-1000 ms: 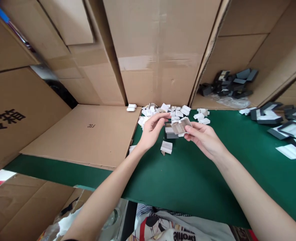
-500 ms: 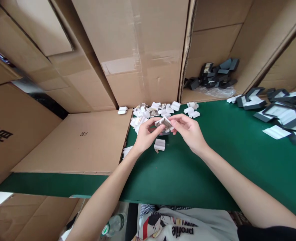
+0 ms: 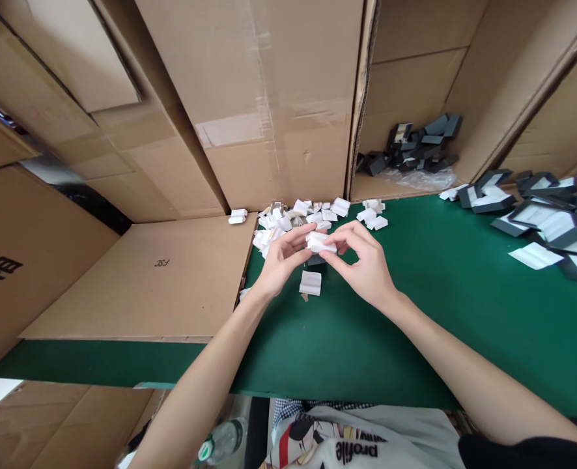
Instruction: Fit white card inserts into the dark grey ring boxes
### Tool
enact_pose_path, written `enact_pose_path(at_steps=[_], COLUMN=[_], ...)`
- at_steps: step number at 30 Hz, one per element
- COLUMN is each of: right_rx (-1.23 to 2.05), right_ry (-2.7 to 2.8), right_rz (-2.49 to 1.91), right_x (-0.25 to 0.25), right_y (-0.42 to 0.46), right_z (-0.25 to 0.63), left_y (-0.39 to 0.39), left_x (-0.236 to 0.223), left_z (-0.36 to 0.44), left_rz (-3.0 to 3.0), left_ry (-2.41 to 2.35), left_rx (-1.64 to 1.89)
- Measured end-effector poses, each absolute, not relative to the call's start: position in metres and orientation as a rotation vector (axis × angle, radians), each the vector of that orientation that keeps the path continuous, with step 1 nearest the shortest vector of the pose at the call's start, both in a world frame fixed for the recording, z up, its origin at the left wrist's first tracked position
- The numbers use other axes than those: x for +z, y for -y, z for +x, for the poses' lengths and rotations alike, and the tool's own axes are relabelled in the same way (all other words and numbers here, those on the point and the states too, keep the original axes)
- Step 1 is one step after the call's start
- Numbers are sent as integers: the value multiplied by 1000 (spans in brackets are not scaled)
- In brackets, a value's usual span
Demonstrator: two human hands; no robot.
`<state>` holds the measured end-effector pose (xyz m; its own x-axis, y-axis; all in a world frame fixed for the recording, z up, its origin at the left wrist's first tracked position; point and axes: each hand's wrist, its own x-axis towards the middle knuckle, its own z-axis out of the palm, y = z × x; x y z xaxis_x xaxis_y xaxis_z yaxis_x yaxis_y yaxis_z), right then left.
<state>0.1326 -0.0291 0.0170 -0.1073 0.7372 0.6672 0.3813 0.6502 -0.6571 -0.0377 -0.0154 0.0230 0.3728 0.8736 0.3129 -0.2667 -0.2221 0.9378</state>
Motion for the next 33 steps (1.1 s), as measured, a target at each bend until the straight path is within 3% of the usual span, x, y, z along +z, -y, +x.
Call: enact_pose_path(at_steps=[4, 9, 15, 21, 33], right_rx=[193, 193, 391, 755, 1038], right_ry=[1797, 1811, 1622, 1445, 1423], right_rz=[-901, -895, -985, -1067, -1009], right_x=[17, 15, 13, 14, 21], right_y=[28, 24, 23, 26, 28], right_z=[136, 138, 136, 132, 127], left_y=[14, 9, 7, 11, 13], left_x=[23, 19, 13, 5, 5], left_z=[-39, -39, -37, -36, -36], left_rz=[1425, 1440, 1475, 2085, 2449], left_ry=[-561, -586, -690, -932, -786], left_rx=[1130, 1131, 1363, 1542, 1559])
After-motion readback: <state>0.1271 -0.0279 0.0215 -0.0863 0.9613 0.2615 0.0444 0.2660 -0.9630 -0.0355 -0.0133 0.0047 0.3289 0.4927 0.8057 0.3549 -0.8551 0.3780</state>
